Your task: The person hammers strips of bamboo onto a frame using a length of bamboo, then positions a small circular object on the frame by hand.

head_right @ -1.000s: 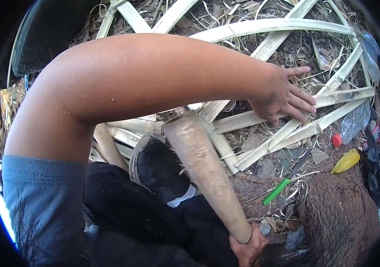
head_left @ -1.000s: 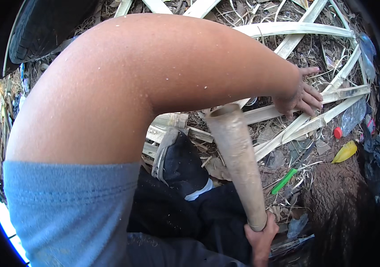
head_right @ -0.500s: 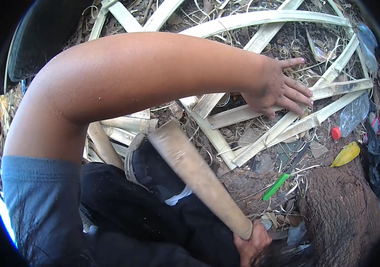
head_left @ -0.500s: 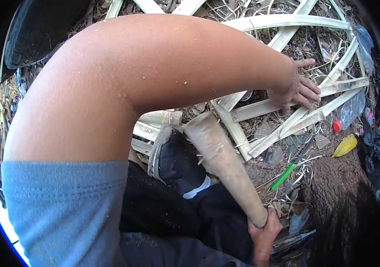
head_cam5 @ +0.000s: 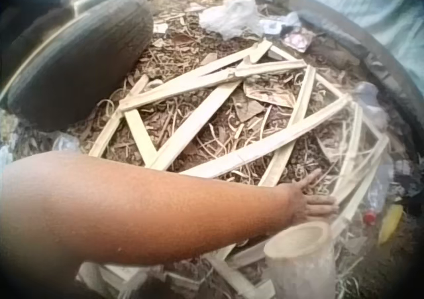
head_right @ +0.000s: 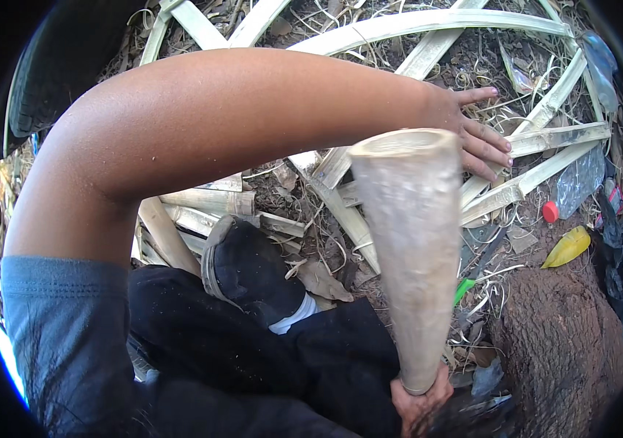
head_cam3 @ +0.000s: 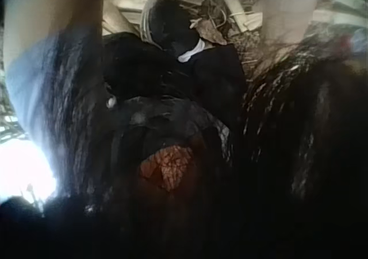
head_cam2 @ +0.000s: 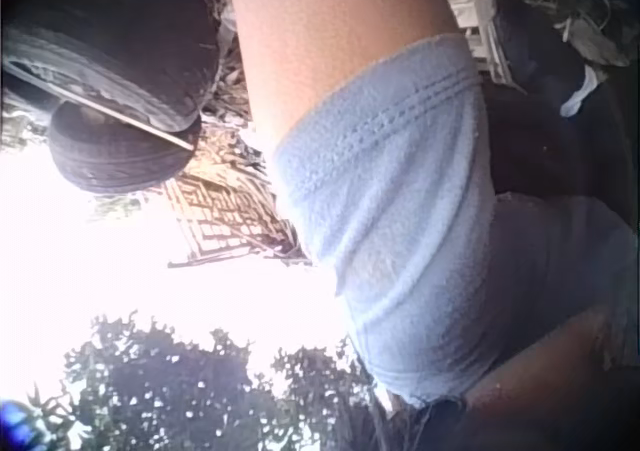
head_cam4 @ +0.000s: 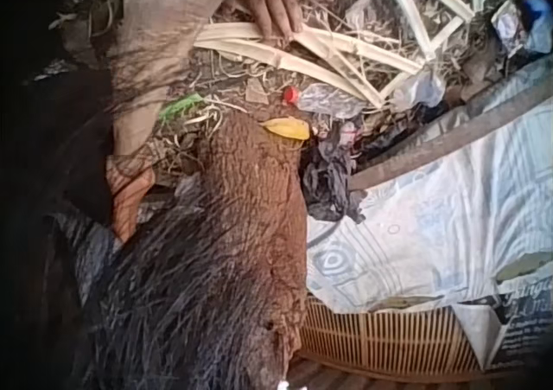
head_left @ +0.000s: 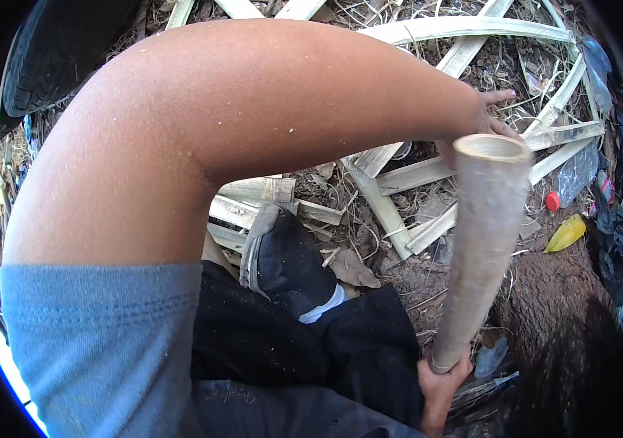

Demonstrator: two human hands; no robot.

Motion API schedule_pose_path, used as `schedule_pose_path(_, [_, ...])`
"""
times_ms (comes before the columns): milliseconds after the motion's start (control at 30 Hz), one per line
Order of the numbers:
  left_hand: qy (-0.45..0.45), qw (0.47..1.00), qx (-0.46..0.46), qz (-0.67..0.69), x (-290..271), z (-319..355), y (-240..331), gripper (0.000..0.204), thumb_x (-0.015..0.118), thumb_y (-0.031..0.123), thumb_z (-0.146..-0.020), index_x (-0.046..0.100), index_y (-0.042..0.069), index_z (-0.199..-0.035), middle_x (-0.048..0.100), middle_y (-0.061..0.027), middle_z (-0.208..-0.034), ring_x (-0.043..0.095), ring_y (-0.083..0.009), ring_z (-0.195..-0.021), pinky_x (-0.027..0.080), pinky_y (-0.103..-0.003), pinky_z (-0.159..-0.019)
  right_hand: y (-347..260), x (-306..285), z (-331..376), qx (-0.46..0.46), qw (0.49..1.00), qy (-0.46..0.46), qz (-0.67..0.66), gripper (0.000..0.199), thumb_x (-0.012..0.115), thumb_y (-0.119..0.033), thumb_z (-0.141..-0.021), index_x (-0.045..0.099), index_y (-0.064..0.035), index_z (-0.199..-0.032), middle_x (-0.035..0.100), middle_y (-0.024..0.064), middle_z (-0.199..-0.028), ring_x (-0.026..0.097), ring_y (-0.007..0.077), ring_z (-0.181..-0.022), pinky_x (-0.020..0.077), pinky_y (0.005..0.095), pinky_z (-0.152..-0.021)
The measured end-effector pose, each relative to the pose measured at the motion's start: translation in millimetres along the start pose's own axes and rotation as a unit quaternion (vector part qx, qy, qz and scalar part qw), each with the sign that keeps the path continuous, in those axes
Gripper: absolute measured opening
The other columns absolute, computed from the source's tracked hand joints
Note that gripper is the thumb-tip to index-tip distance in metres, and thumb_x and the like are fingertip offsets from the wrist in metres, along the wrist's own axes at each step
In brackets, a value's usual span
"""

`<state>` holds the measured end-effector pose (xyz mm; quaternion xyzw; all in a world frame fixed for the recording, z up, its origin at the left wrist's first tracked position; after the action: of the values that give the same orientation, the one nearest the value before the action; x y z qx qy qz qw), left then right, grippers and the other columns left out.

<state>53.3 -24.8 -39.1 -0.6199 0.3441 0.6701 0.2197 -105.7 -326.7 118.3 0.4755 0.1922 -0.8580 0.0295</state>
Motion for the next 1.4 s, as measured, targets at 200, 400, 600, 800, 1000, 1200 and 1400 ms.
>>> schedule_pose_path(200, [0.049, 0.998, -0.025, -0.018, -7.3, 5.6, 10.0, 0.077, 0.047, 0.052, -0.093, 0.01, 0.024, -0.155, 0.012, 0.0053, -0.162, 0.005, -0.0128, -0.149, -0.004, -0.068, -0.114, 17.7, 0.6, -0.4, 0.058, 0.997, -0.049, -0.019, 0.052, 0.075, -0.012, -0.057, 0.059, -0.0008, -0.105, 0.063, 0.0166, -0.086, 0.06, 0.0387, -0.084, 0.0456, 0.0459, -0.078])
schedule_pose_path(400, [0.063, 0.997, -0.013, 0.03, -11.9, 11.4, 7.4, 0.074, 0.044, 0.056, -0.095, 0.016, 0.024, -0.155, 0.014, 0.0063, -0.161, 0.008, -0.0114, -0.149, -0.005, -0.067, -0.114, 26.8, 14.3, -16.7, 0.088, 0.985, -0.15, -0.023, 0.05, 0.071, -0.013, -0.056, 0.058, -0.0018, -0.103, 0.062, 0.0201, -0.086, 0.058, 0.0431, -0.084, 0.0453, 0.0471, -0.08])
schedule_pose_path(600, [0.067, 0.997, -0.003, 0.025, -7.6, 11.3, 3.5, 0.074, 0.044, 0.058, -0.094, 0.018, 0.024, -0.154, 0.015, 0.006, -0.161, 0.008, -0.0111, -0.149, -0.007, -0.069, -0.113, 37.2, 5.5, -7.0, 0.061, 0.994, -0.087, 0.034, 0.047, 0.073, -0.015, -0.056, 0.059, -0.002, -0.098, 0.066, 0.02, -0.086, 0.065, 0.0414, -0.081, 0.0513, 0.0448, -0.073])
schedule_pose_path(800, [0.057, 0.998, -0.005, 0.034, -8.3, 7.0, 3.7, 0.075, 0.042, 0.061, -0.094, 0.017, 0.024, -0.154, 0.013, 0.0062, -0.162, 0.006, -0.011, -0.149, -0.006, -0.07, -0.111, 45.8, 11.2, -3.2, 0.038, 0.999, 0.029, -0.013, 0.054, 0.078, -0.014, -0.055, 0.058, -0.0023, -0.104, 0.063, 0.0172, -0.086, 0.06, 0.0389, -0.085, 0.0456, 0.0483, -0.081])
schedule_pose_path(1000, [0.039, 0.999, -0.003, 0.018, -9.1, 10.9, 0.1, 0.075, 0.039, 0.061, -0.095, 0.013, 0.025, -0.155, 0.01, 0.0065, -0.163, 0.003, -0.0102, -0.149, -0.007, -0.071, -0.11, 22.2, 13.4, -16.6, 0.036, 0.995, -0.095, 0.024, 0.047, 0.076, -0.017, -0.058, 0.057, -0.0042, -0.1, 0.066, 0.0184, -0.08, 0.065, 0.0392, -0.073, 0.0519, 0.046, -0.068])
schedule_pose_path(1200, [0.03, 0.999, -0.004, 0.027, -13.7, 13.0, 3.6, 0.072, 0.041, 0.057, -0.096, 0.016, 0.023, -0.154, 0.012, 0.0044, -0.162, 0.006, -0.012, -0.149, -0.007, -0.068, -0.113, 25.4, 15.1, -9.6, 0.125, 0.985, -0.119, 0.0, 0.056, 0.073, -0.007, -0.059, 0.054, 0.0003, -0.111, 0.062, 0.0196, -0.089, 0.061, 0.0362, -0.089, 0.0478, 0.0439, -0.082])
schedule_pose_path(1400, [0.039, 0.999, -0.005, 0.024, -20.3, 13.7, 5.6, 0.072, 0.038, 0.059, -0.096, 0.016, 0.023, -0.154, 0.012, 0.0038, -0.162, 0.006, -0.0118, -0.149, -0.008, -0.068, -0.113, 71.8, 21.6, 26.8, -0.007, 0.999, -0.005, 0.043, 0.048, 0.072, -0.007, -0.06, 0.053, 0.0008, -0.104, 0.062, 0.0181, -0.084, 0.063, 0.0345, -0.083, 0.0485, 0.0418, -0.079])
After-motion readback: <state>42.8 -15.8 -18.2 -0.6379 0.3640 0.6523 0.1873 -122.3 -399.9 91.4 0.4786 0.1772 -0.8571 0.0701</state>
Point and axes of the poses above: each hand's wrist, its own z-axis away from the middle knuckle, its own x-axis out of the palm, y = z × x, the point moved 5 cm from there along -z, towards the middle knuckle
